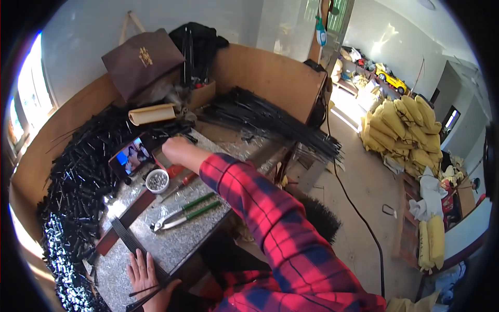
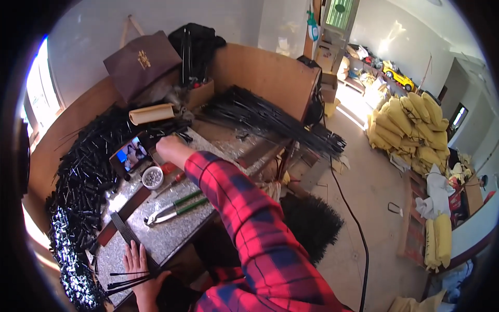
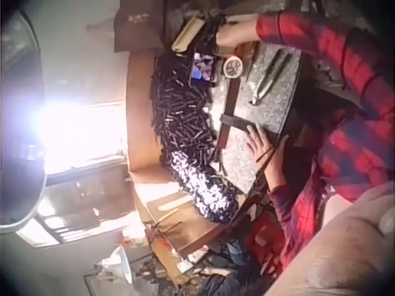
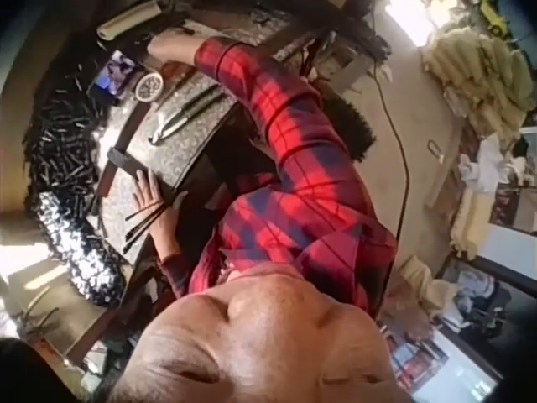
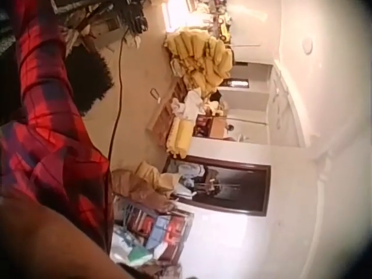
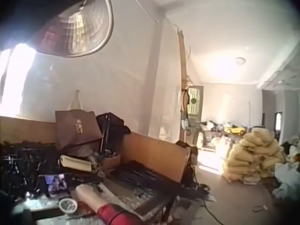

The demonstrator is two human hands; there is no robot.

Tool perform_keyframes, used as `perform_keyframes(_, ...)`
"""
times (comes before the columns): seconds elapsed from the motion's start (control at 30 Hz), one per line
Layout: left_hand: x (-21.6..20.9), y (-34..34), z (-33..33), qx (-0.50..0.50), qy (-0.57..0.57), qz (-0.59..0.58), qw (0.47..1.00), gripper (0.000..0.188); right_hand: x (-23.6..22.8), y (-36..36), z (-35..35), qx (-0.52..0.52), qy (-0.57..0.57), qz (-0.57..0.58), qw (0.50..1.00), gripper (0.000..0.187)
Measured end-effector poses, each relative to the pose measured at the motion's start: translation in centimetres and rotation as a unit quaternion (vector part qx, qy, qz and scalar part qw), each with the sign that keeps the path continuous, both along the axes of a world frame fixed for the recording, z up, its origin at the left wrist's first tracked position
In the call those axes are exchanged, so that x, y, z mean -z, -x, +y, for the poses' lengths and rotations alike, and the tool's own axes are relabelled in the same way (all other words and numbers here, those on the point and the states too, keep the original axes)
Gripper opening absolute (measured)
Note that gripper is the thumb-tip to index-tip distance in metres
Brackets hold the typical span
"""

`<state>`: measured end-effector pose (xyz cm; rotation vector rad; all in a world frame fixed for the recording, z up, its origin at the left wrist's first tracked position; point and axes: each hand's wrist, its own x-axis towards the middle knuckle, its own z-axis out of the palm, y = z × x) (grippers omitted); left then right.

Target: Assembling bundles of black plastic strips and securing them with metal clips using pliers.

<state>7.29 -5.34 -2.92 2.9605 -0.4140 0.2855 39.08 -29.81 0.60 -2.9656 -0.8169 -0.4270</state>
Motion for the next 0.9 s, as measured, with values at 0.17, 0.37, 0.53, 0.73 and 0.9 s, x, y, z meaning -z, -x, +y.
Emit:
perform_keyframes(0.17, -0.4, 0.8, 0.3, 0.003, -0.001, -0.018, 1.0, 0.109, 0.9, 0.0, -0.3, -0.02, -0.036, -0.035, 0.999, 0.009)
perform_keyframes(0.37, -0.1, 1.1, 2.4, 0.045, 0.055, -0.023, 0.997, 0.117, -2.0, 5.3, 3.2, -0.108, -0.238, -0.029, 0.965, 0.015)
perform_keyframes(0.53, -3.7, 1.7, 3.4, 0.115, 0.354, 0.072, 0.925, 0.107, -6.1, 15.7, 4.6, -0.283, -0.326, 0.06, 0.9, 0.017)
perform_keyframes(0.73, -11.2, 2.0, 1.9, 0.231, 0.443, 0.097, 0.861, 0.078, -10.8, 24.9, 2.9, -0.317, -0.318, 0.168, 0.877, 0.009)
perform_keyframes(0.9, -12.9, 3.2, 1.5, 0.194, 0.505, 0.051, 0.84, 0.05, -13.0, 27.3, 3.3, -0.379, -0.291, 0.174, 0.861, 0.011)
